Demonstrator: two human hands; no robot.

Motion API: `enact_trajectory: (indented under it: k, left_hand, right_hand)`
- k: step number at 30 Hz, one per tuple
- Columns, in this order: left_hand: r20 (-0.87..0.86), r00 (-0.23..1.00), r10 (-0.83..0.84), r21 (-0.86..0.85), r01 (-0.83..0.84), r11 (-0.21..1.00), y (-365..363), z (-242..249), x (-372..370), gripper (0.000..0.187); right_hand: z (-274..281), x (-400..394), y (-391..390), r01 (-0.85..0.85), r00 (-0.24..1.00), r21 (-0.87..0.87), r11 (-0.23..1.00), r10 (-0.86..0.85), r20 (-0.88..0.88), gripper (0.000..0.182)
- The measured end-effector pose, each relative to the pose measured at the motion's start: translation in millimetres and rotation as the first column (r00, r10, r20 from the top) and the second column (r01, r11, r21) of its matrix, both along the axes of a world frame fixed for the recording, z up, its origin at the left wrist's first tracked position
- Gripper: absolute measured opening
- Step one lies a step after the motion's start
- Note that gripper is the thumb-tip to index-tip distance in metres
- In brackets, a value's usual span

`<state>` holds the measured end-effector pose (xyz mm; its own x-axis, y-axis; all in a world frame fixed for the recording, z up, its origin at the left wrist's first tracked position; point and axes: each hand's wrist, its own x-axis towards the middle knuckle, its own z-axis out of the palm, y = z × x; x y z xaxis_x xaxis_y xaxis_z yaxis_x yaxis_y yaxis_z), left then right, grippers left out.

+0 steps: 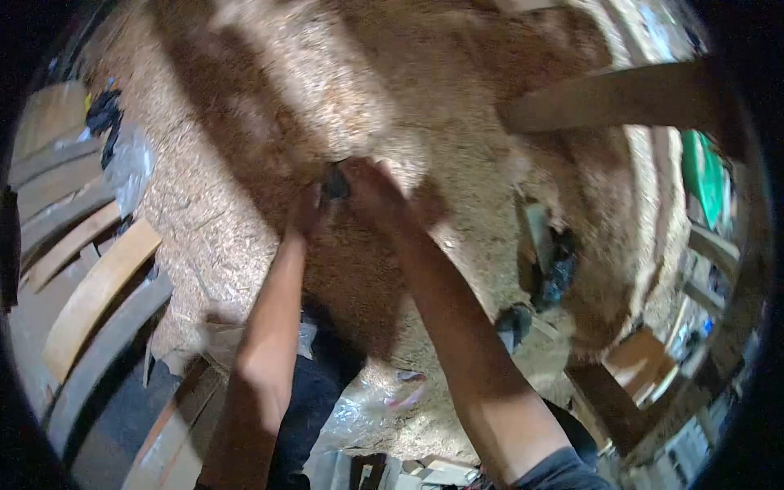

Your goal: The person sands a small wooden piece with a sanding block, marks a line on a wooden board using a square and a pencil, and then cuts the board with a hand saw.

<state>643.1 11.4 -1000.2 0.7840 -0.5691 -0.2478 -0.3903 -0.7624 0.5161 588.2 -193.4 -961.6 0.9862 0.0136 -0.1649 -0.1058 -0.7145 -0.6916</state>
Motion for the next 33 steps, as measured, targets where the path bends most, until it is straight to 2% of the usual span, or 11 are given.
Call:
enact_trajectory:
  k: [1,2,7,8,9,10,13,18,26,29,33]
  left_hand:
    - [0.121,0.990,-0.071,0.060,0.065,0.996,9,-7,-14,0.040]
    - [-0.307,0.922,0.236,-0.255,-0.318,0.913,12,14,-25,0.037]
    - [-0.696,0.623,0.357,-0.050,-0.538,0.842,-19,181,-83,0.024]
    - [-0.654,0.713,0.252,-0.206,-0.489,0.848,-22,212,-101,0.026]
    - [-0.683,0.631,0.368,-0.148,-0.613,0.776,-14,212,-119,0.033]
    - [-0.770,0.524,0.365,-0.099,-0.663,0.742,-43,291,-136,0.041]
    - [-0.905,0.403,0.136,-0.149,-0.600,0.786,-58,388,-173,0.043]
    - [-0.943,0.327,-0.065,-0.189,-0.364,0.912,-127,519,-233,0.040]
    - [-0.956,0.165,-0.243,-0.240,0.041,0.970,-290,600,-335,0.038]
    - [-0.971,0.217,-0.101,-0.089,0.060,0.994,-344,626,-380,0.037]
    - [-0.967,0.208,-0.149,-0.150,0.013,0.989,-377,609,-428,0.037]
  right_hand:
    - [37,-6,1,0.011,0.994,0.024,1.000,-0.009,-0.106,0.065]
    - [58,-19,6,0.036,0.997,0.059,0.998,-0.032,-0.071,0.064]
    - [154,-118,0,0.220,0.957,-0.008,0.976,-0.214,0.194,0.061]
    - [195,-140,-3,0.269,0.952,0.005,0.963,-0.267,0.148,0.063]
    - [240,-161,-6,0.310,0.944,0.025,0.950,-0.311,0.115,0.065]
    - [275,-184,2,0.355,0.935,0.095,0.930,-0.354,-0.029,0.068]
    - [409,-237,-15,0.484,0.866,0.186,0.855,-0.437,-0.244,0.076]
    - [547,-337,-30,0.783,0.613,0.205,0.588,-0.786,-0.086,0.074]
    - [627,-465,-109,0.914,0.271,0.276,0.297,-0.954,0.131,0.067]
    - [617,-510,-146,0.945,0.168,0.277,0.175,-0.985,0.048,0.052]
    - [585,-531,-183,0.960,-0.043,0.279,-0.012,-0.994,0.103,0.042]
